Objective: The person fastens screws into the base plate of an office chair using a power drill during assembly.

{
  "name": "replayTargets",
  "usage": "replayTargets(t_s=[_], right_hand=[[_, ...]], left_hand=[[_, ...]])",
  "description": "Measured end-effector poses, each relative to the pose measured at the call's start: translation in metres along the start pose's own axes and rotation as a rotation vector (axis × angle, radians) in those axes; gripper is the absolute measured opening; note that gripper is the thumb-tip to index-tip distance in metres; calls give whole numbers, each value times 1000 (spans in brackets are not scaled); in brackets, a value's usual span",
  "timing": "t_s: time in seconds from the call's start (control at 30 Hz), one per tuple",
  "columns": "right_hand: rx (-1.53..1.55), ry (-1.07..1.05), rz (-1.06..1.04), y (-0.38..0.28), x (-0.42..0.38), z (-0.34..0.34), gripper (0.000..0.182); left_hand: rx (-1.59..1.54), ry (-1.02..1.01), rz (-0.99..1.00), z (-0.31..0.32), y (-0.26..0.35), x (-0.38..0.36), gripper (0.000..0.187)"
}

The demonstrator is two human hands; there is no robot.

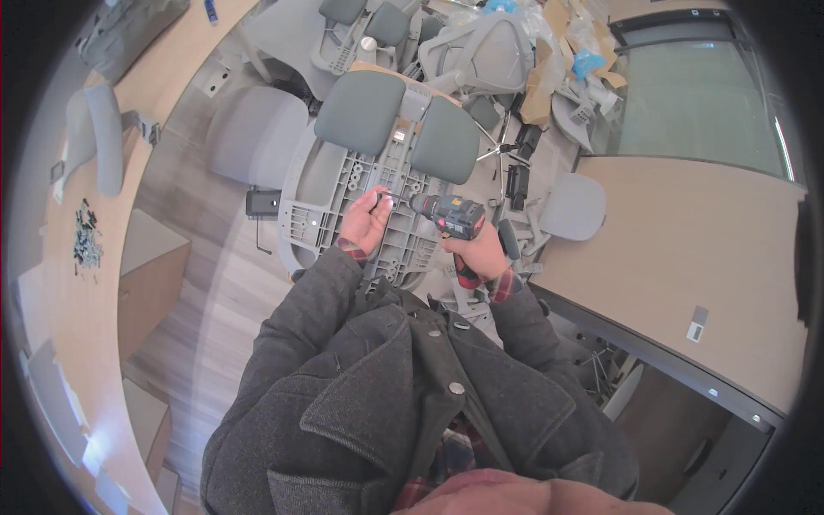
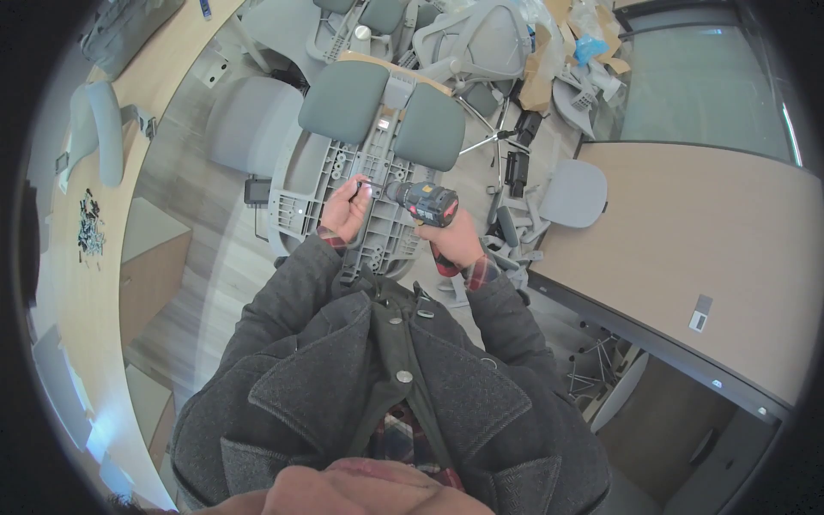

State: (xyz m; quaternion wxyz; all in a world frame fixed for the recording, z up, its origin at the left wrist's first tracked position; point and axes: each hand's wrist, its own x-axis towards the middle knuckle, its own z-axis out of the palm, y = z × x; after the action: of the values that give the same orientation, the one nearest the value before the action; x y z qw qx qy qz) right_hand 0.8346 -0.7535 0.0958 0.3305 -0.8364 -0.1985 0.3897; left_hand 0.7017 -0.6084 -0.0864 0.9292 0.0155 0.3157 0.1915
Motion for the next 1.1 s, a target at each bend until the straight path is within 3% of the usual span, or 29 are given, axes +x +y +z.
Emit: replayTargets(t_s=[0.2,0.3,0.4,0.5,0.7,0.8,1.1], right_hand=[[85,-9,0,9,0,-1,16],[-51,-42,1,-4,-4,-5,42],[-350,-109,-158,5,-2,-12,43],[-610,-201,-169,-12,-2,-9,46],[-530,-15,-213,-11,21,13,37],[-582,30,-246,-5,39,19,25],[-803,-76,-221,-41,67,20,19]], left_hand=[[54,-19,3,10,2,-5,17],[106,-18,-9,16,6,-8,15],[73,-64,-43,4,5,3,26],[61,-188,-45,-1,4,17,17],[-247,133,-104,29,1,34,21],[-355,213,-90,26,-3,52,14],[-367,316,-90,25,-3,54,10]])
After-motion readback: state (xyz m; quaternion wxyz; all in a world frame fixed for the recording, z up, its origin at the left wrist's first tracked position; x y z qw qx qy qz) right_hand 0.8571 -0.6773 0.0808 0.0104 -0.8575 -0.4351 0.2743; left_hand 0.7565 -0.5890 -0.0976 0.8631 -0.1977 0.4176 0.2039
